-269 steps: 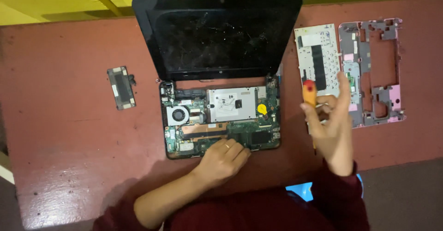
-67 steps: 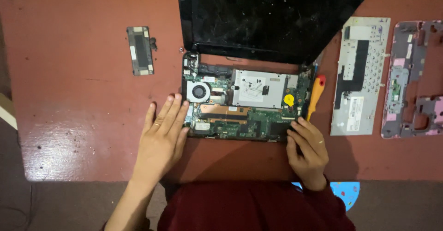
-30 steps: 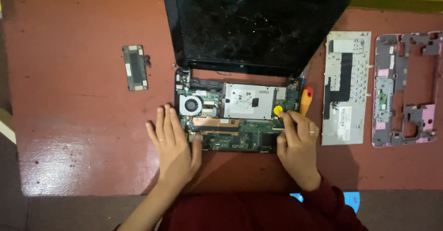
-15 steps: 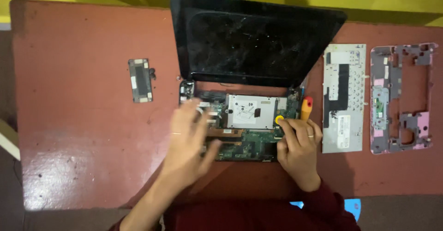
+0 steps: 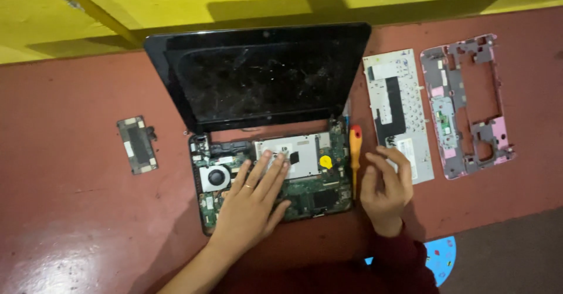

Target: The person uses a yellow screwdriver to tighten screws on the internal components of a disassembled laptop. They then place a pink plastic casing over the base, align it, and continue securing it with the screwdriver.

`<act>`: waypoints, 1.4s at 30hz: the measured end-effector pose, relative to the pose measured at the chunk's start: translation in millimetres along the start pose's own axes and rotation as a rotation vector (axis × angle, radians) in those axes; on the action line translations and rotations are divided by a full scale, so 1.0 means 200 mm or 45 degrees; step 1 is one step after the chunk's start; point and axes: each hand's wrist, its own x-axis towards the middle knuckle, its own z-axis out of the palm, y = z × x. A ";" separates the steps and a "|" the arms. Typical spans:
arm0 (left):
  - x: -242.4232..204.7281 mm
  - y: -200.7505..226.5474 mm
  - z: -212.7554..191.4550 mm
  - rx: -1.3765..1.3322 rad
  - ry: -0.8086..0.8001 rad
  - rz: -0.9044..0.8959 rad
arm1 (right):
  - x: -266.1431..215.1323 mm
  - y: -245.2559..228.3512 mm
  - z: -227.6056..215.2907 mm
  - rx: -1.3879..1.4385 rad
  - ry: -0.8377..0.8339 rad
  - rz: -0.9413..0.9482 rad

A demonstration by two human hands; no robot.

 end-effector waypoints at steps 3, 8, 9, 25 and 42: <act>0.00 0.00 0.00 0.041 -0.009 -0.009 | 0.03 0.02 -0.04 -0.111 0.141 0.047; 0.02 0.02 -0.02 0.123 -0.007 0.006 | -0.03 0.14 -0.10 -0.052 0.241 0.262; 0.02 0.03 -0.02 0.110 -0.005 0.013 | -0.01 0.13 -0.11 -0.070 0.244 0.307; 0.03 0.04 -0.02 0.033 -0.016 -0.043 | 0.00 0.13 -0.15 -0.116 -0.128 0.123; 0.01 0.00 0.00 -0.040 0.306 -0.173 | 0.12 -0.04 -0.10 -0.192 -0.412 0.315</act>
